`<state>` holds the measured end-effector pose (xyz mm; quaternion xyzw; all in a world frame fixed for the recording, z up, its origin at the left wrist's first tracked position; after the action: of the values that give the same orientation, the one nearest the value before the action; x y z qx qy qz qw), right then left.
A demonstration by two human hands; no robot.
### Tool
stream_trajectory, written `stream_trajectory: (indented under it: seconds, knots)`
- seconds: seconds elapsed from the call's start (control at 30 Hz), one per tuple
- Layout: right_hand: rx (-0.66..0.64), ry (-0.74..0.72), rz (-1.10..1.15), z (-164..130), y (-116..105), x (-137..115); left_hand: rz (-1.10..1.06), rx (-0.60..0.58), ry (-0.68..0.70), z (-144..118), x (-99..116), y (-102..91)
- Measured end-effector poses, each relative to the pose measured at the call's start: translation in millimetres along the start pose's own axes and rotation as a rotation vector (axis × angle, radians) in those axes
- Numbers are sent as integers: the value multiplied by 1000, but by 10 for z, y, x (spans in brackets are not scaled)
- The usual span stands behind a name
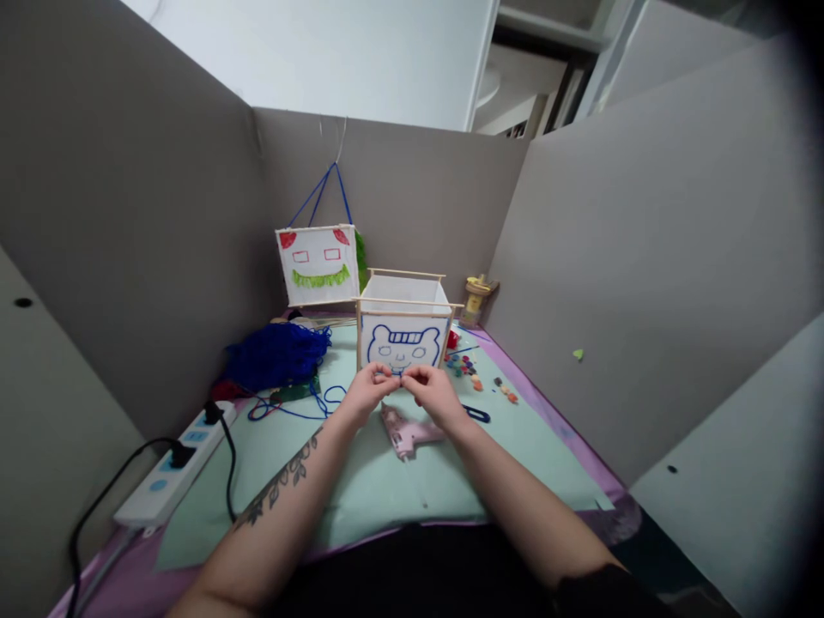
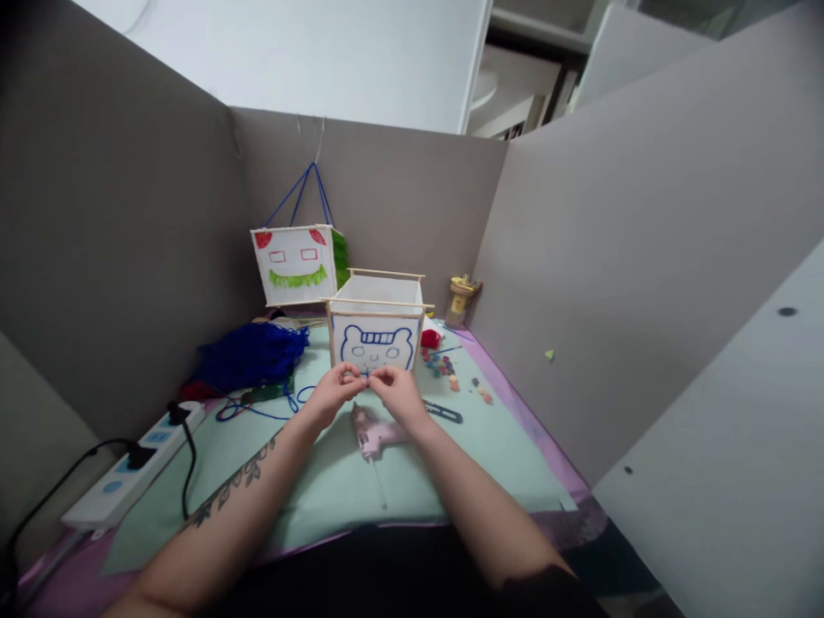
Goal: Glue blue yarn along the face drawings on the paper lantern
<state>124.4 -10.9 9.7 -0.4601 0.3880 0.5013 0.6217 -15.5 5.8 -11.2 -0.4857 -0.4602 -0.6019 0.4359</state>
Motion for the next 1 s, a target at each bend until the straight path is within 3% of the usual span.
stream_trajectory:
  seconds: [0.27,0.53,0.67,1.0]
  knots:
    - [-103,124,28,-26,-34,11,67,-97,-28,-33,-4,37]
    - [418,-281,-334,378,-214,-36,103,55,12,8,33,-7]
    - [488,-291,-483,476,-165,-52,75,84,44,37,14,-31]
    - [538,-142,-636,521,-155,-52,70,96,73,76,-24,-46]
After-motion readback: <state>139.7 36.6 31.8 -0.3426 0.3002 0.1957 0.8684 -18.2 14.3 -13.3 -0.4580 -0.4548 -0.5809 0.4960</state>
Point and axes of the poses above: each hand's wrist, its own z-axis towards the middle knuckle, its own y-axis out of the palm, x = y × z, the point moved 3 cm from there along z, towards the middle knuckle, and after that the axes turned 3 degrees about x, right-handed, at the moved point
